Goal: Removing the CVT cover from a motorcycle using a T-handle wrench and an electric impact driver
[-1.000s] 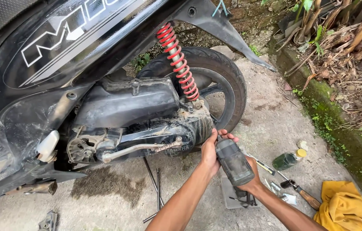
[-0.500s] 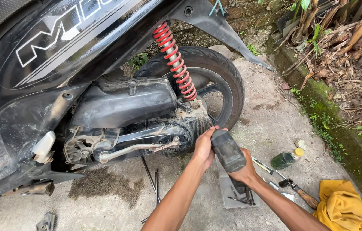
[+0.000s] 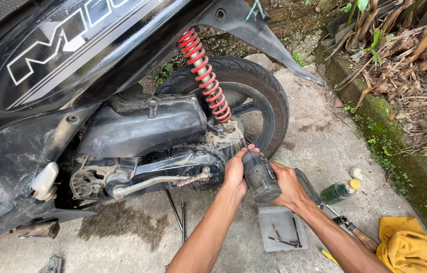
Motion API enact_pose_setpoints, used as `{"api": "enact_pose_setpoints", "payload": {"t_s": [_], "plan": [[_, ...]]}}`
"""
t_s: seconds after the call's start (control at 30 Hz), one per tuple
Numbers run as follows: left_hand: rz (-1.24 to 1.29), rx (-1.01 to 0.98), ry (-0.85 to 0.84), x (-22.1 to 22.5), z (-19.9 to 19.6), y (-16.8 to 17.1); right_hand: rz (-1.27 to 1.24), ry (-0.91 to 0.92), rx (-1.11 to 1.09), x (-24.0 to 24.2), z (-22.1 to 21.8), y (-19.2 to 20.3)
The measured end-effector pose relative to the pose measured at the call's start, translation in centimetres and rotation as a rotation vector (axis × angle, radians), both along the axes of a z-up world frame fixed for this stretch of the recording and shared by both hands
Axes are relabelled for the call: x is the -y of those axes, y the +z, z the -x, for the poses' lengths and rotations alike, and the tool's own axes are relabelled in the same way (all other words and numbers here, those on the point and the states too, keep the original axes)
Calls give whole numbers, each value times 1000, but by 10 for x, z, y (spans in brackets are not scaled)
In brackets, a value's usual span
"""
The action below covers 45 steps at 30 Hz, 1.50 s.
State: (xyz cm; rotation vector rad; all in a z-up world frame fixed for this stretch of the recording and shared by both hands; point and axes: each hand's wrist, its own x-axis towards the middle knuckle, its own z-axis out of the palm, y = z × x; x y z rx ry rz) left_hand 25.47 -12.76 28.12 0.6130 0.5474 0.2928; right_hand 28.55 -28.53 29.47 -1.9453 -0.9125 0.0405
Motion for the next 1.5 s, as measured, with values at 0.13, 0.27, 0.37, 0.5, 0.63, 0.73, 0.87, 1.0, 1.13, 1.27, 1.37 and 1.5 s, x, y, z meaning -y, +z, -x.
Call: {"api": "enact_pose_setpoints", "payload": {"t_s": [0.13, 0.27, 0.37, 0.5, 0.63, 0.73, 0.87, 1.0, 1.13, 1.27, 1.37, 1.5], "plan": [[-14, -124, 66, -1, -13, -3, -43, -12, -61, -2, -2, -14], [-51, -192, 51, -18, -33, -27, -135, -1, -213, -17, 11, -46], [-99, -263, 40, -25, -38, -33, -225, -44, -216, -28, 14, -81], [-23, -193, -63, -25, -19, -3, -194, -133, -180, -40, 30, -94], [211, -13, -68, -21, -15, -9, -114, -132, -145, -31, 17, -83], [226, 59, -109, -11, -10, 1, -12, -64, -101, -8, -23, -62], [454, 185, 32, 0, -3, 10, 90, 10, -67, 3, -36, -37], [254, 71, -80, -10, 2, 14, 126, -25, -57, -4, -11, -6], [71, -86, -37, -8, -9, 7, 70, -72, -135, -9, 0, -1], [58, -122, 38, -10, -27, -15, 43, -68, -132, -4, 10, 17], [33, -128, 26, -12, -24, -13, 76, -93, -146, -5, 14, 21], [63, -138, 9, -4, -16, 8, 79, -72, -158, -6, 9, 13]]}}
